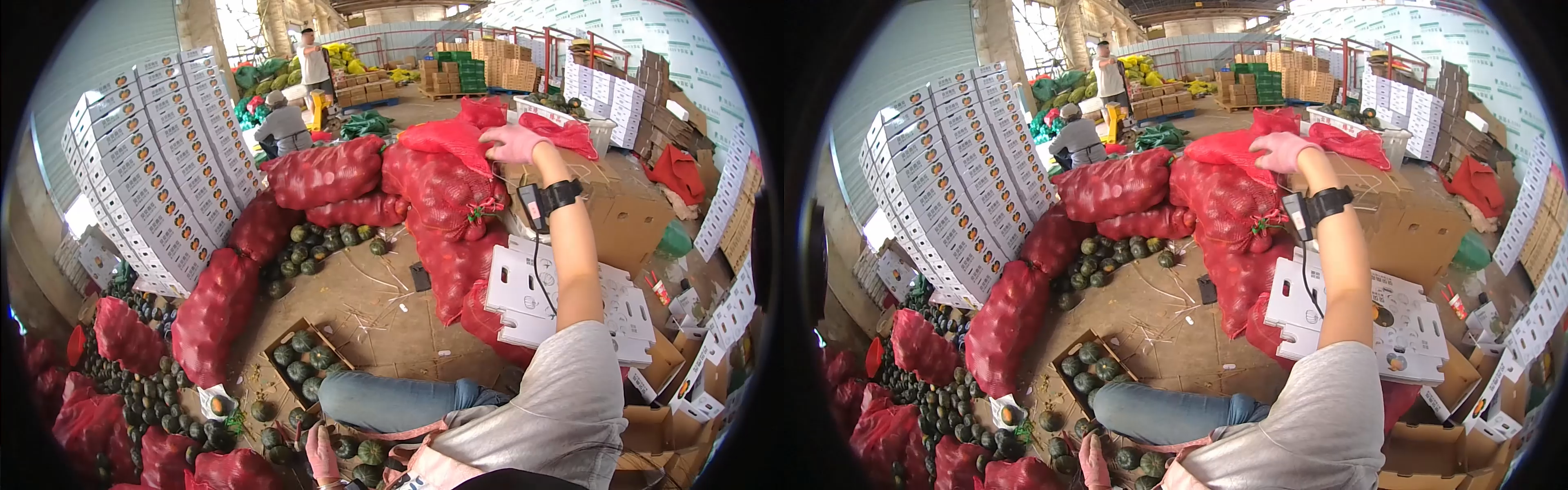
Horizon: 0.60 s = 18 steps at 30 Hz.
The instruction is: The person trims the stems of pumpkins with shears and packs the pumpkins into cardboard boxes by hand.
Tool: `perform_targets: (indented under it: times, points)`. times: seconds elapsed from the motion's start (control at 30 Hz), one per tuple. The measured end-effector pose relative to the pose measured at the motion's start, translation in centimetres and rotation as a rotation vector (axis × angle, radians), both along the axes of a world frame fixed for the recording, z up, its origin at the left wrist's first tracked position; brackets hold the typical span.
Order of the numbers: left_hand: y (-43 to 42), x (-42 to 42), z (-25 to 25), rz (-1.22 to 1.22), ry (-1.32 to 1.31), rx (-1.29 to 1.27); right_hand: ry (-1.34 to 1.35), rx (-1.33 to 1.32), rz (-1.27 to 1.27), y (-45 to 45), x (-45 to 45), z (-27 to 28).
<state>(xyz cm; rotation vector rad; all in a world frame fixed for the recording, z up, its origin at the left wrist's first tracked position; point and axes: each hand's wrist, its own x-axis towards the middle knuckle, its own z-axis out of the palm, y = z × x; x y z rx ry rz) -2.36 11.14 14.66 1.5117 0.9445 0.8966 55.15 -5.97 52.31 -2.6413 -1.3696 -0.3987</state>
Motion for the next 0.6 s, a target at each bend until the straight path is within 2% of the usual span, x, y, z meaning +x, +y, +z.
perform_targets:
  times: [0.1,0.2,0.23,0.27,0.37,0.5,0.53,0.6]
  points:
    - [-0.8,-0.2,0.8,0.008,-0.046,-0.079,0.090,-0.082,0.113,3.4,-2.9,-0.3]
    - [-1.4,-1.5,1.7,0.040,0.039,-0.043,0.090,-0.149,0.326,7.7,-2.7,-2.1]
    - [-1.7,-2.0,2.2,0.058,0.002,-0.173,0.094,-0.189,0.364,9.3,-2.7,-2.8]
    - [-1.6,-2.5,1.4,0.085,0.053,0.020,0.099,-0.231,0.399,11.0,-3.5,-3.3]
    - [-2.2,-4.4,0.9,0.178,0.108,-0.105,0.100,-0.406,0.483,16.6,-6.3,-4.7]
    - [-3.4,-6.4,-2.7,0.320,0.056,-0.039,0.123,-0.606,0.554,24.2,-14.1,-5.4]
    - [-3.8,-6.8,-3.1,0.339,0.092,-0.109,0.027,-0.562,0.735,27.6,-13.0,-8.2]
    - [-5.1,-6.6,-5.9,0.503,0.060,-0.088,0.061,-0.634,0.847,32.0,-17.6,-10.3]
